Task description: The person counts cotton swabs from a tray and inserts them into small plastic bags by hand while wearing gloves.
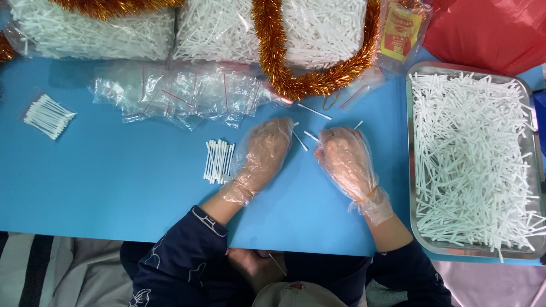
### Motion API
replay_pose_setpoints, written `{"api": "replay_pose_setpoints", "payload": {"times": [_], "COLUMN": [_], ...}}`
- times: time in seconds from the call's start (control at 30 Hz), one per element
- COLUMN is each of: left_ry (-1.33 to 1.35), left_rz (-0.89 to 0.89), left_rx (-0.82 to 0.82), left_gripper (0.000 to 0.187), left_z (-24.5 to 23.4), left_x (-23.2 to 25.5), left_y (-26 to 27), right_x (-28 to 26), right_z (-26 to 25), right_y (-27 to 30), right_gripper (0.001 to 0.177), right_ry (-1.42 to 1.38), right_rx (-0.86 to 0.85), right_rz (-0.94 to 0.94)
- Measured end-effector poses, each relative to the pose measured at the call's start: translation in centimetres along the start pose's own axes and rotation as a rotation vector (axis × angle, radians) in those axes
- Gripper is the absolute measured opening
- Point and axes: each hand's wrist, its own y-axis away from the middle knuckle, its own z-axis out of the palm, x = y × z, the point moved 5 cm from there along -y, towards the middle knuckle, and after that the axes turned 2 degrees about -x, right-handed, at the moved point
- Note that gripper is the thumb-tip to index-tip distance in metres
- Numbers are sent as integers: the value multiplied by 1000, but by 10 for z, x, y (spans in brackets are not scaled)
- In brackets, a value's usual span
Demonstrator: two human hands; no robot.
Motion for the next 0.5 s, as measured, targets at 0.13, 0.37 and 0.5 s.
{"api": "replay_pose_setpoints", "payload": {"times": [0.13,0.37,0.5], "left_ry": [13,93,61], "left_rz": [184,372,421], "left_rx": [141,95,102], "left_gripper": [25,15,13], "left_z": [-20,-29,-4], "left_x": [12,16,8], "left_y": [-6,-9,-3], "right_x": [-1,4,1], "right_z": [3,-9,-17], "right_y": [0,2,7], "right_gripper": [17,6,3], "right_ry": [-21,-135,-100], "right_rx": [-50,-54,-53], "right_rz": [-3,-18,-28]}}
